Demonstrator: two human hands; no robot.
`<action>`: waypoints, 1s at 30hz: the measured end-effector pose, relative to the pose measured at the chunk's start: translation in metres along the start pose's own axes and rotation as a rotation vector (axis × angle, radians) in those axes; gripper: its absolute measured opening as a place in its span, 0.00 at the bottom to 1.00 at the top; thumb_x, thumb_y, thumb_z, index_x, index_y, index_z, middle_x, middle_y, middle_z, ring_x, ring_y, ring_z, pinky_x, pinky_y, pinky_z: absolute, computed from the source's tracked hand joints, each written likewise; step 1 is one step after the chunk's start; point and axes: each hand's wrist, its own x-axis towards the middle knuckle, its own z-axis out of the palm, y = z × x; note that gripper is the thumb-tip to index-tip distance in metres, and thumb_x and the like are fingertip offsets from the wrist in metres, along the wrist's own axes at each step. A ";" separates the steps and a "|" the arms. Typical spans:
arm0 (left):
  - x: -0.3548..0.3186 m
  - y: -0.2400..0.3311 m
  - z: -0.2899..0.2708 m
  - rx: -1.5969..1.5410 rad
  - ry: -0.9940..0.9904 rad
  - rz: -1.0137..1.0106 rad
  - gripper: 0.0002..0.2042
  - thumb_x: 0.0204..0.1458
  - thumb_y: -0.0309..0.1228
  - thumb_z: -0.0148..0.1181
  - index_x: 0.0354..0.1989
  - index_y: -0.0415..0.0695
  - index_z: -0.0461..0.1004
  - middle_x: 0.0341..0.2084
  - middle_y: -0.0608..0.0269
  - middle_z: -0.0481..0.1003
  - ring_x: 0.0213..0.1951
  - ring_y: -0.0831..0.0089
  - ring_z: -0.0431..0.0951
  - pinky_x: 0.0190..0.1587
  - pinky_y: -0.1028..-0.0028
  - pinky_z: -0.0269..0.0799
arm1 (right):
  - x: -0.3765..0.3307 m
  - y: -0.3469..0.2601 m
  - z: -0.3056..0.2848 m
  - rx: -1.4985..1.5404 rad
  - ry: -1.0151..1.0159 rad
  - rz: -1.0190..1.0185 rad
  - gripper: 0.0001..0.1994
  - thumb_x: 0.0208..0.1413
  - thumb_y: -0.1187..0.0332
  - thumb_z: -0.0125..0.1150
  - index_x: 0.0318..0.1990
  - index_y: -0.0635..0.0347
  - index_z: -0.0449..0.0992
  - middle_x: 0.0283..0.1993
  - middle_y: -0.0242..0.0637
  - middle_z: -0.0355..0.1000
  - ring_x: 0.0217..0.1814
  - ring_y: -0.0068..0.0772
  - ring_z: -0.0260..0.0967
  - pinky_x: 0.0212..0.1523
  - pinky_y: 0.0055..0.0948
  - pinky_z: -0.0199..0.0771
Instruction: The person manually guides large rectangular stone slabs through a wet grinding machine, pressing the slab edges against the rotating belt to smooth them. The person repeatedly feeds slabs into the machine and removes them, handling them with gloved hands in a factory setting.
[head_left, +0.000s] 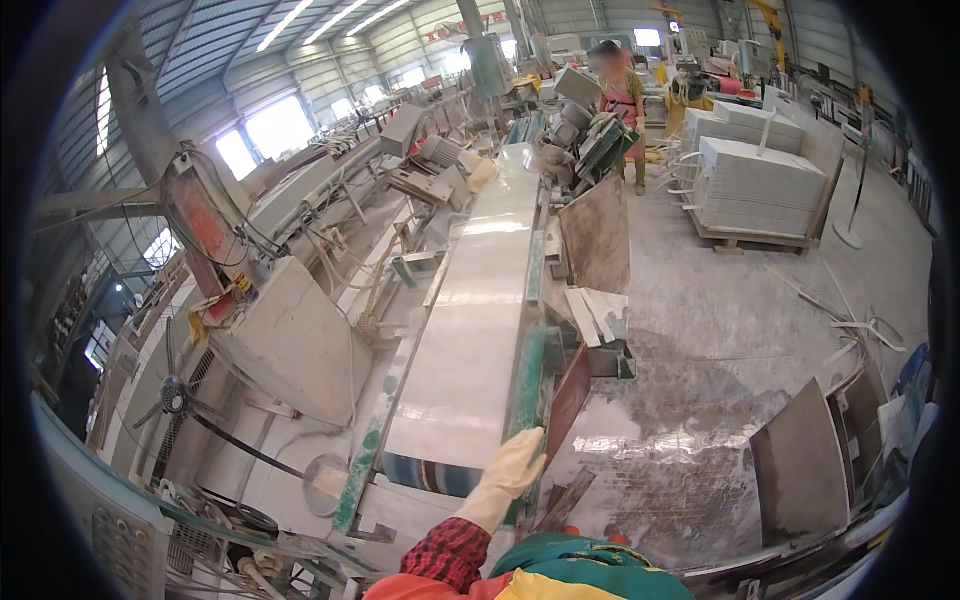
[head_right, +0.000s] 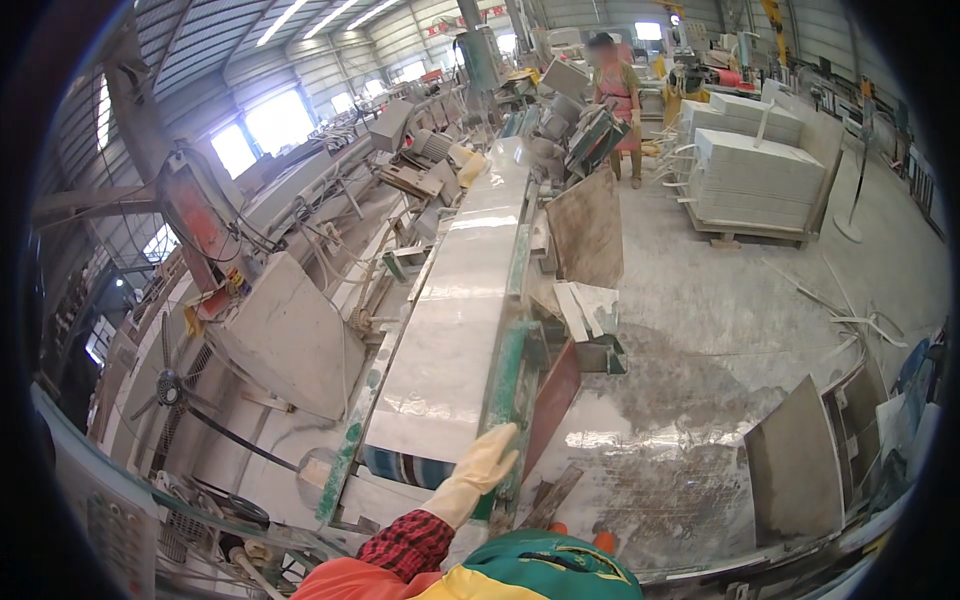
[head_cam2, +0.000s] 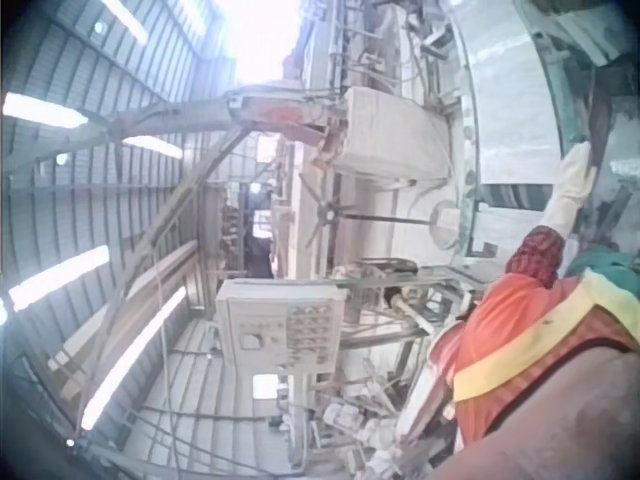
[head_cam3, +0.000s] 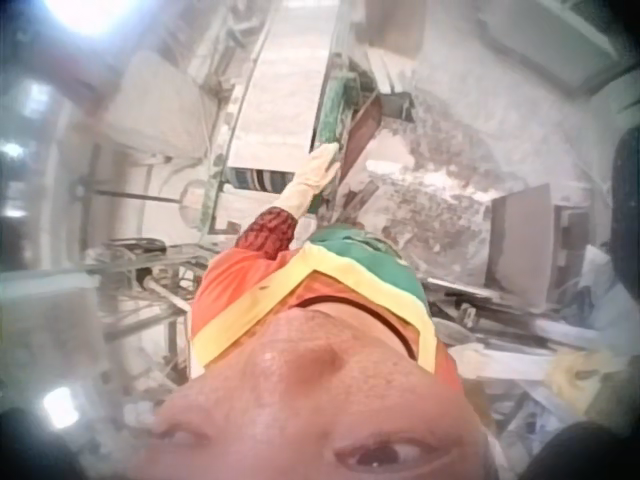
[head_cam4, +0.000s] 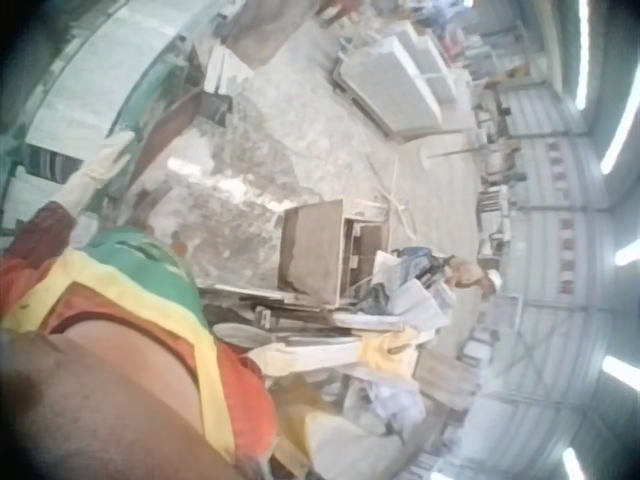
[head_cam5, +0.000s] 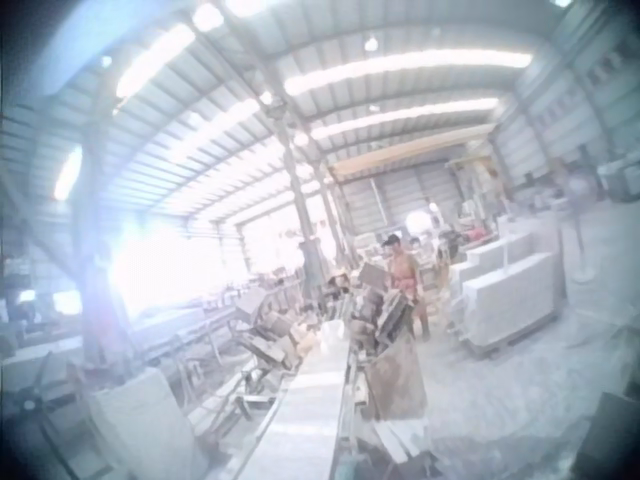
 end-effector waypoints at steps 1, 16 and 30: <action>0.004 0.009 0.005 0.011 -0.036 -0.007 0.24 0.56 0.33 0.60 0.60 0.36 0.65 0.52 0.43 0.73 0.56 0.47 0.72 0.60 0.59 0.68 | -0.005 -0.002 0.002 -0.005 -0.012 0.027 0.18 0.62 0.59 0.58 0.47 0.68 0.79 0.39 0.49 0.76 0.40 0.52 0.75 0.45 0.54 0.76; -0.027 -0.015 0.038 0.221 -0.281 -0.033 0.31 0.57 0.39 0.59 0.66 0.38 0.61 0.66 0.44 0.63 0.68 0.46 0.60 0.71 0.58 0.55 | -0.015 -0.016 -0.008 0.006 -0.011 0.151 0.18 0.62 0.54 0.58 0.46 0.61 0.79 0.45 0.46 0.77 0.49 0.53 0.74 0.54 0.52 0.73; -0.024 -0.003 0.039 0.223 -0.170 -0.036 0.30 0.53 0.37 0.63 0.62 0.37 0.64 0.61 0.45 0.66 0.65 0.46 0.62 0.68 0.57 0.57 | -0.046 -0.009 0.029 0.008 -0.168 0.120 0.14 0.61 0.62 0.56 0.46 0.60 0.80 0.42 0.43 0.77 0.45 0.48 0.75 0.51 0.49 0.75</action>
